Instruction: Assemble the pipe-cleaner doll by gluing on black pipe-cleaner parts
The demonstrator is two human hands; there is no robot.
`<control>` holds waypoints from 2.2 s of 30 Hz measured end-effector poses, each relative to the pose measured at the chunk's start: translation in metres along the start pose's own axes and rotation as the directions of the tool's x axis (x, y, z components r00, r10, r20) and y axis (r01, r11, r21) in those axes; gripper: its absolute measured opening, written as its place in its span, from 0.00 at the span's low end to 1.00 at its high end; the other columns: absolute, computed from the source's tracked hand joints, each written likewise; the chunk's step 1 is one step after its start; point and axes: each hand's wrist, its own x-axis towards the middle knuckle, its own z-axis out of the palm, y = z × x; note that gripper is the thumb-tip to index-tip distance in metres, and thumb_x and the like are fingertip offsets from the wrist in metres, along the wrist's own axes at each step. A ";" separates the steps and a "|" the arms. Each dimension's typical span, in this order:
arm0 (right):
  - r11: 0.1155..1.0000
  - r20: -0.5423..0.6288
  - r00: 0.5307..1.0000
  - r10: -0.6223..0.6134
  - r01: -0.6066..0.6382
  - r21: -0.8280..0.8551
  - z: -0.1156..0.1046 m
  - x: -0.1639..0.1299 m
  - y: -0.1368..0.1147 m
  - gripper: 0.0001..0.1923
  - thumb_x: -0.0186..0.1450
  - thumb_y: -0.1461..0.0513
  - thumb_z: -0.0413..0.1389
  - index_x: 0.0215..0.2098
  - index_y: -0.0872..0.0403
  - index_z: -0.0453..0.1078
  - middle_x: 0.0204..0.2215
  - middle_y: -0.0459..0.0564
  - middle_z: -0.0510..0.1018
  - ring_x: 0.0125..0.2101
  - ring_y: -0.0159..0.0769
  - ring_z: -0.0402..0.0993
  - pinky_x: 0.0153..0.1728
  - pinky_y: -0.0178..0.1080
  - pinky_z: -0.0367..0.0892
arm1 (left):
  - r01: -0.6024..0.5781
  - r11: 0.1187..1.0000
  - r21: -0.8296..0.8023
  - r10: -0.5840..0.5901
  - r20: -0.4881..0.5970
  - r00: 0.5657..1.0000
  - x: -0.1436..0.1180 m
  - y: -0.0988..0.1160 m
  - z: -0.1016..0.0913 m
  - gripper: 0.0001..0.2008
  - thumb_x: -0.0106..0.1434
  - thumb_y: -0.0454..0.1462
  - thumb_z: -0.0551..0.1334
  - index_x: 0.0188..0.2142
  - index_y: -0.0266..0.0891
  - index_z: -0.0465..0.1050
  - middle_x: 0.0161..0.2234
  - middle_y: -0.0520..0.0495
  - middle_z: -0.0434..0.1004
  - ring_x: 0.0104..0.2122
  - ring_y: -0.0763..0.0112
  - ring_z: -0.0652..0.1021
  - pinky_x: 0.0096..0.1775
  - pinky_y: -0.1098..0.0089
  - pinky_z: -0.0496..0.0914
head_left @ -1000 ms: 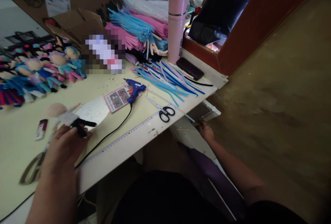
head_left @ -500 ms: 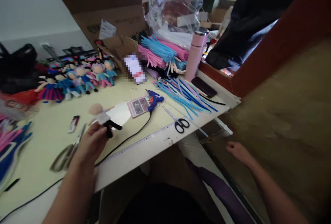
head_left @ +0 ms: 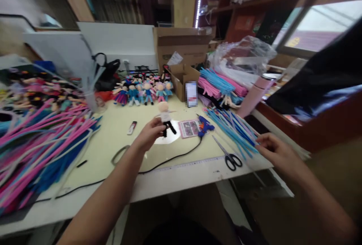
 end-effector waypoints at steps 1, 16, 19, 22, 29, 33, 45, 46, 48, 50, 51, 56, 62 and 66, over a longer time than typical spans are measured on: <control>1.000 0.035 0.999 -0.023 0.023 0.002 0.010 0.010 -0.007 0.15 0.52 0.51 0.55 0.33 0.52 0.66 0.21 0.43 0.67 0.23 0.32 0.63 0.24 0.35 0.59 | 0.000 1.000 -0.005 0.000 0.012 1.000 0.003 -0.002 -0.003 0.19 0.47 0.37 0.67 0.40 0.38 0.72 0.34 0.48 0.75 0.31 0.72 0.74 0.31 0.72 0.66; 0.914 0.000 0.962 -0.273 0.260 0.313 0.175 0.054 -0.095 0.09 0.61 0.55 0.49 0.26 0.50 0.58 0.23 0.45 0.67 0.25 0.35 0.63 0.28 0.38 0.60 | 0.098 0.995 0.035 -0.100 0.062 0.993 0.025 -0.050 -0.026 0.19 0.46 0.35 0.65 0.39 0.37 0.69 0.28 0.53 0.70 0.25 0.78 0.70 0.26 0.75 0.59; 0.839 0.010 0.940 -0.340 0.299 0.454 0.201 0.050 -0.101 0.08 0.63 0.58 0.47 0.28 0.50 0.55 0.24 0.45 0.65 0.27 0.35 0.63 0.30 0.39 0.60 | 0.100 0.995 0.016 -0.100 0.005 0.995 0.024 -0.050 -0.026 0.20 0.45 0.35 0.66 0.40 0.37 0.68 0.28 0.53 0.69 0.25 0.78 0.69 0.26 0.75 0.59; 0.801 0.025 0.948 -0.317 0.254 0.542 0.208 0.046 -0.097 0.06 0.64 0.60 0.45 0.29 0.50 0.53 0.26 0.43 0.63 0.26 0.33 0.62 0.31 0.38 0.61 | 0.114 0.993 -0.022 -0.115 -0.042 0.993 0.024 -0.047 -0.027 0.20 0.45 0.36 0.67 0.40 0.38 0.67 0.29 0.53 0.69 0.24 0.79 0.69 0.25 0.76 0.57; 0.783 0.016 0.964 -0.266 0.206 0.586 0.203 0.042 -0.083 0.03 0.61 0.64 0.45 0.31 0.50 0.54 0.24 0.42 0.62 0.26 0.32 0.62 0.32 0.37 0.62 | 0.135 0.987 -0.090 -0.138 -0.025 0.990 0.024 -0.044 -0.026 0.19 0.46 0.34 0.66 0.39 0.38 0.66 0.30 0.52 0.70 0.24 0.79 0.70 0.23 0.77 0.58; 0.889 0.053 0.980 -0.190 0.149 0.433 0.204 0.032 -0.085 0.03 0.63 0.60 0.47 0.32 0.51 0.59 0.21 0.42 0.64 0.24 0.32 0.62 0.27 0.35 0.59 | 0.117 0.991 -0.063 -0.118 -0.022 0.993 0.020 -0.040 -0.023 0.18 0.47 0.35 0.66 0.39 0.37 0.68 0.30 0.52 0.71 0.24 0.79 0.70 0.23 0.78 0.59; 0.924 -0.010 0.962 -0.274 0.261 -0.278 0.117 0.102 -0.025 0.12 0.60 0.64 0.49 0.39 0.54 0.71 0.37 0.53 0.74 0.35 0.39 0.70 0.40 0.40 0.62 | 0.141 0.988 -0.061 -0.140 0.016 0.990 0.021 -0.042 -0.026 0.17 0.49 0.36 0.67 0.39 0.37 0.70 0.27 0.54 0.68 0.22 0.79 0.69 0.24 0.77 0.61; 0.897 0.023 0.966 -0.256 0.246 -0.367 0.112 0.110 -0.017 0.10 0.59 0.63 0.51 0.36 0.54 0.72 0.37 0.54 0.74 0.37 0.40 0.70 0.41 0.40 0.62 | 0.140 0.988 -0.066 -0.140 0.011 0.990 0.021 -0.042 -0.025 0.17 0.48 0.36 0.67 0.39 0.37 0.70 0.26 0.54 0.68 0.22 0.79 0.69 0.24 0.77 0.61; 0.835 0.077 0.978 -0.196 0.208 -0.510 0.106 0.122 -0.002 0.06 0.57 0.61 0.54 0.32 0.53 0.72 0.36 0.55 0.76 0.39 0.44 0.70 0.41 0.42 0.62 | 0.140 0.987 -0.079 -0.140 0.009 0.990 0.020 -0.041 -0.025 0.18 0.47 0.36 0.67 0.40 0.37 0.70 0.28 0.53 0.70 0.23 0.78 0.70 0.24 0.77 0.61; 0.773 0.119 0.983 -0.138 0.183 -0.608 0.106 0.128 0.010 0.08 0.57 0.57 0.55 0.28 0.52 0.71 0.33 0.55 0.76 0.37 0.45 0.71 0.38 0.43 0.62 | 0.143 0.985 -0.092 -0.143 0.014 0.990 0.020 -0.041 -0.024 0.19 0.47 0.36 0.67 0.41 0.37 0.70 0.31 0.51 0.73 0.25 0.76 0.72 0.24 0.77 0.61; 0.753 0.112 0.987 -0.116 0.161 -0.638 0.107 0.130 0.016 0.09 0.58 0.55 0.54 0.27 0.52 0.70 0.32 0.54 0.77 0.35 0.45 0.71 0.36 0.43 0.62 | 0.140 0.986 -0.096 -0.138 0.021 0.990 0.020 -0.041 -0.025 0.20 0.47 0.35 0.67 0.41 0.37 0.70 0.32 0.50 0.73 0.26 0.76 0.72 0.24 0.77 0.61; 0.775 0.175 0.984 -0.007 0.116 -0.622 0.108 0.142 0.039 0.06 0.55 0.59 0.53 0.23 0.49 0.70 0.26 0.53 0.77 0.29 0.45 0.72 0.29 0.42 0.60 | 0.132 0.986 -0.098 -0.129 0.031 0.991 0.020 -0.041 -0.025 0.20 0.47 0.34 0.65 0.42 0.39 0.70 0.31 0.50 0.73 0.25 0.78 0.70 0.23 0.78 0.57; 0.897 0.221 0.973 0.061 0.044 -0.440 0.089 0.159 0.046 0.07 0.47 0.62 0.54 0.25 0.50 0.71 0.26 0.51 0.78 0.30 0.44 0.74 0.31 0.41 0.63 | 0.136 0.986 -0.100 -0.137 -0.007 0.990 0.018 -0.038 -0.024 0.17 0.46 0.35 0.65 0.37 0.38 0.69 0.29 0.52 0.70 0.23 0.80 0.68 0.22 0.78 0.56; 0.935 0.175 0.984 0.032 0.033 -0.353 0.075 0.163 0.038 0.11 0.47 0.62 0.53 0.29 0.50 0.73 0.24 0.50 0.77 0.27 0.43 0.73 0.29 0.40 0.62 | 0.144 0.985 -0.097 -0.145 -0.001 0.989 0.017 -0.036 -0.024 0.18 0.45 0.35 0.65 0.38 0.38 0.69 0.29 0.52 0.70 0.23 0.80 0.68 0.22 0.78 0.55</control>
